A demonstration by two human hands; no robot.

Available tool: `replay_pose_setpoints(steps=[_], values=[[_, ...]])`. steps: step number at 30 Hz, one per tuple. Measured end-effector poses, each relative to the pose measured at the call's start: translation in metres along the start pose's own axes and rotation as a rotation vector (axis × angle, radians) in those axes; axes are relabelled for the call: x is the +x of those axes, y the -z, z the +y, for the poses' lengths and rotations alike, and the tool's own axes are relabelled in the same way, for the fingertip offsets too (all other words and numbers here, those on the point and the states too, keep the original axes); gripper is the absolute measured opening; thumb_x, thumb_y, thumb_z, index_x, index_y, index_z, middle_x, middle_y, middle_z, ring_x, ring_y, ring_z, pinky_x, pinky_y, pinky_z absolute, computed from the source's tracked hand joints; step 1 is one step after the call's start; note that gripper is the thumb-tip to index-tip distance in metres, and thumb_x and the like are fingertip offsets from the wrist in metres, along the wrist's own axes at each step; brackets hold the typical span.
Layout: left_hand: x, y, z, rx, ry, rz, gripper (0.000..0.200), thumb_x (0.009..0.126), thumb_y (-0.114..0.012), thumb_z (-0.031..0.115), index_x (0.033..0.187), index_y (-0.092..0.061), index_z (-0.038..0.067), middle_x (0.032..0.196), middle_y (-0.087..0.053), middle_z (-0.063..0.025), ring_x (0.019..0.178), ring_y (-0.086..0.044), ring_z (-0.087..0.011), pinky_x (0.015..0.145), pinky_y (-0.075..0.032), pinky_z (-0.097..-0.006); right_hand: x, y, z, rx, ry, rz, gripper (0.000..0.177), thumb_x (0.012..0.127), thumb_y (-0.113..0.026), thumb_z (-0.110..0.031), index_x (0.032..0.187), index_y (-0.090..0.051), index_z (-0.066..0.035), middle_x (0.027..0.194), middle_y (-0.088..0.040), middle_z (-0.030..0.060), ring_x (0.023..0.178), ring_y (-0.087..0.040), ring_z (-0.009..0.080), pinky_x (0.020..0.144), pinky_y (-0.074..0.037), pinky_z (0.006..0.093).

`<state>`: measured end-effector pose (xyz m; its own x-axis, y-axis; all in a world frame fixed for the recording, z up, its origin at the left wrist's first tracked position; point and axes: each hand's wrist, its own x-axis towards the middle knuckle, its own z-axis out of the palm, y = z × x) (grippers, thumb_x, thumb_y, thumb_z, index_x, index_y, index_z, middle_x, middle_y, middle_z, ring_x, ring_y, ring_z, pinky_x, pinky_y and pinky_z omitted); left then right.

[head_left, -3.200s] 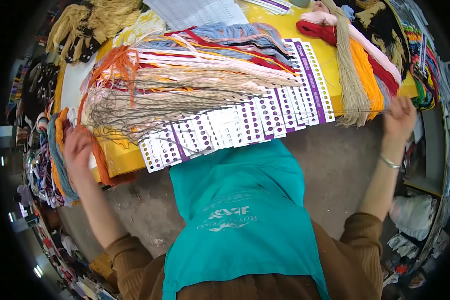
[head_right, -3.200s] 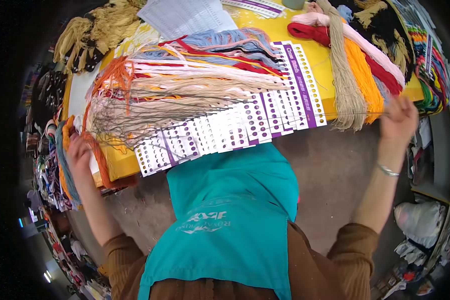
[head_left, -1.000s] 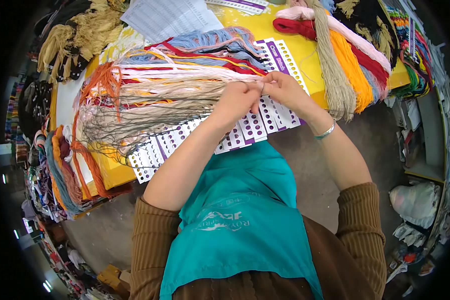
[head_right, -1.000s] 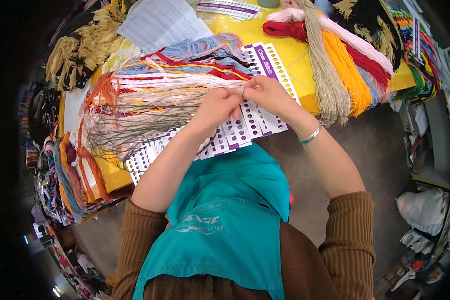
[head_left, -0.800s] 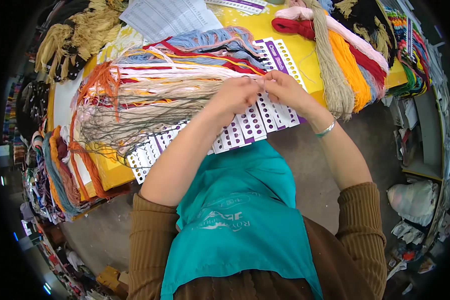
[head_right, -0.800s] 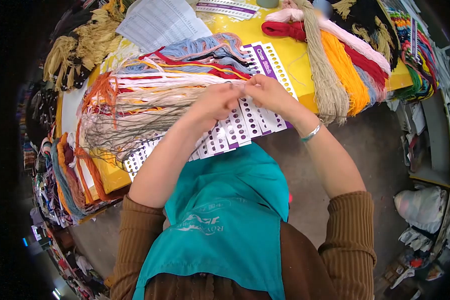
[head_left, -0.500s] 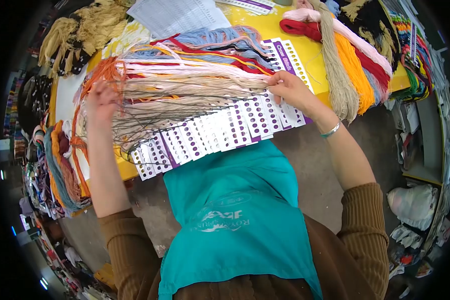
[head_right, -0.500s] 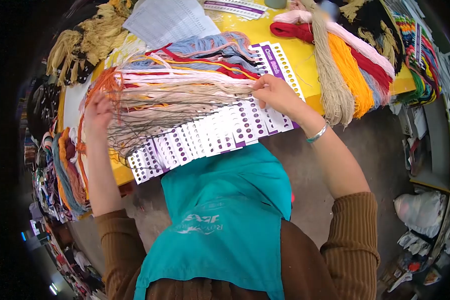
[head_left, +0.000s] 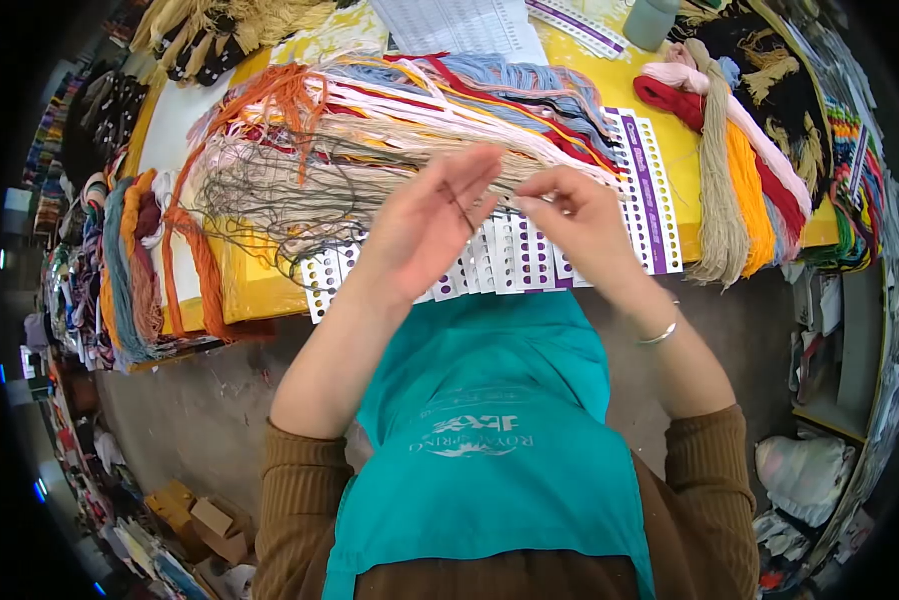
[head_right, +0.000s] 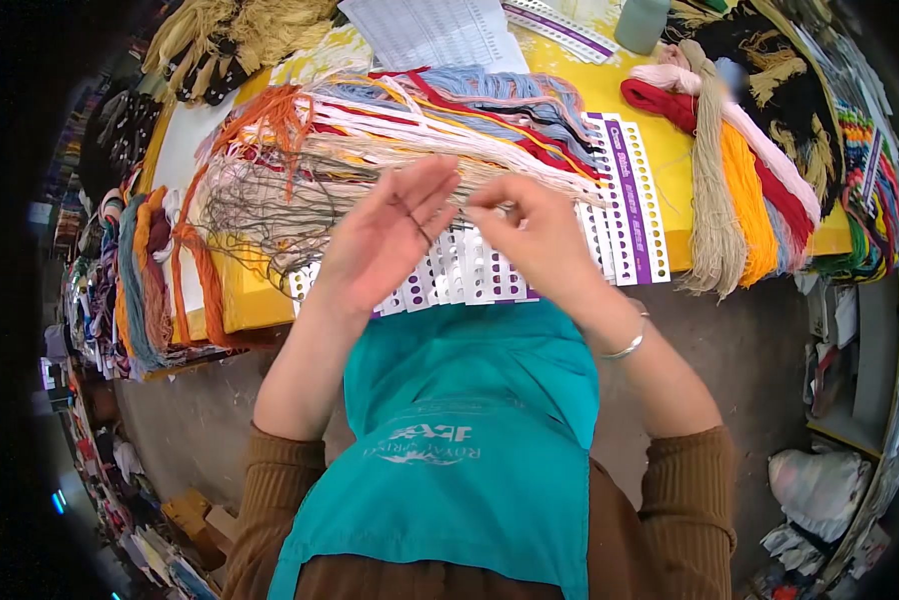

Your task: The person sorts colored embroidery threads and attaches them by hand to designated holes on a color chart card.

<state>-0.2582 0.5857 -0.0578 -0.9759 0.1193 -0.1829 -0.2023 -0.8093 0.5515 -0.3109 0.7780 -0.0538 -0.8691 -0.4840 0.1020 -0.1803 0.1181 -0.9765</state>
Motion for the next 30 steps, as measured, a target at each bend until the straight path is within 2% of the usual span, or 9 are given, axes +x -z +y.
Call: replay_pose_setpoints(steps=[4,7,10,12,18,24,28,30], values=[[0.002,-0.008,-0.016,0.139,-0.013,-0.077,0.051,0.102,-0.040,0.036,0.133,-0.048,-0.003,0.138,-0.049,-0.0124,0.124,-0.047,-0.0215,0.107,-0.036,-0.0359,0.003,-0.036,-0.003,0.210,-0.041,-0.012,0.014,0.084,-0.068,-0.012,0.089,-0.067,0.001,0.079,-0.066,0.0042,0.067,-0.056,0.0064,0.060,-0.046,0.0224],[-0.001,-0.008,-0.017,0.178,-0.024,-0.078,0.052,0.102,-0.040,0.037,0.135,-0.047,-0.003,0.138,-0.050,-0.0090,0.123,-0.047,-0.0183,0.105,-0.036,-0.0351,0.001,-0.049,0.003,0.339,-0.042,0.086,0.012,0.085,-0.067,-0.011,0.087,-0.068,0.001,0.075,-0.064,0.0022,0.063,-0.052,0.0051,0.056,-0.042,0.0215],[-0.002,-0.002,-0.017,0.129,-0.030,-0.093,0.052,0.102,-0.040,0.038,0.134,-0.048,-0.003,0.138,-0.050,-0.0088,0.121,-0.047,-0.0174,0.104,-0.036,-0.0348,0.000,-0.044,-0.001,0.625,-0.240,0.061,0.008,0.084,-0.066,-0.008,0.086,-0.068,-0.001,0.072,-0.061,-0.0011,0.058,-0.045,0.0037,0.053,-0.036,0.0202],[-0.001,0.001,-0.018,0.115,-0.027,-0.103,0.053,0.102,-0.041,0.038,0.133,-0.049,-0.003,0.139,-0.049,-0.0088,0.119,-0.048,-0.0170,0.104,-0.036,-0.0350,0.000,-0.043,0.000,0.660,-0.249,0.061,0.006,0.084,-0.066,-0.006,0.086,-0.068,-0.002,0.070,-0.060,-0.0018,0.057,-0.042,0.0033,0.051,-0.032,0.0196],[0.003,0.004,-0.023,0.194,-0.068,-0.121,0.048,0.101,-0.045,0.035,0.130,-0.053,-0.003,0.138,-0.051,-0.0089,0.116,-0.049,-0.0165,0.102,-0.038,-0.0350,-0.001,-0.038,0.005,0.643,-0.216,0.062,0.005,0.084,-0.065,-0.007,0.084,-0.068,-0.003,0.069,-0.059,-0.0011,0.056,-0.042,0.0032,0.051,-0.031,0.0191],[0.004,0.000,-0.023,0.196,-0.040,0.004,0.045,0.100,-0.046,0.031,0.128,-0.055,-0.004,0.131,-0.056,-0.0104,0.111,-0.053,-0.0150,0.097,-0.043,-0.0325,-0.002,-0.038,0.002,0.644,-0.265,0.090,0.007,0.087,-0.063,-0.008,0.086,-0.065,-0.002,0.071,-0.061,-0.0002,0.056,-0.045,0.0031,0.051,-0.034,0.0193],[0.004,-0.007,-0.032,0.425,-0.151,0.131,0.040,0.101,-0.044,0.025,0.123,-0.058,-0.005,0.126,-0.059,-0.0119,0.104,-0.060,-0.0170,0.094,-0.047,-0.0305,-0.006,-0.046,0.005,0.484,-0.167,0.128,0.007,0.089,-0.060,-0.006,0.088,-0.063,0.001,0.073,-0.062,-0.0001,0.060,-0.050,0.0025,0.052,-0.038,0.0194],[0.003,-0.005,-0.036,0.617,-0.201,0.115,0.037,0.102,-0.044,0.023,0.121,-0.058,-0.006,0.127,-0.059,-0.0120,0.106,-0.060,-0.0172,0.095,-0.046,-0.0304,-0.008,-0.047,0.013,0.522,-0.170,0.154,0.007,0.088,-0.059,-0.005,0.088,-0.063,0.001,0.074,-0.062,-0.0001,0.063,-0.052,0.0026,0.054,-0.039,0.0196]])
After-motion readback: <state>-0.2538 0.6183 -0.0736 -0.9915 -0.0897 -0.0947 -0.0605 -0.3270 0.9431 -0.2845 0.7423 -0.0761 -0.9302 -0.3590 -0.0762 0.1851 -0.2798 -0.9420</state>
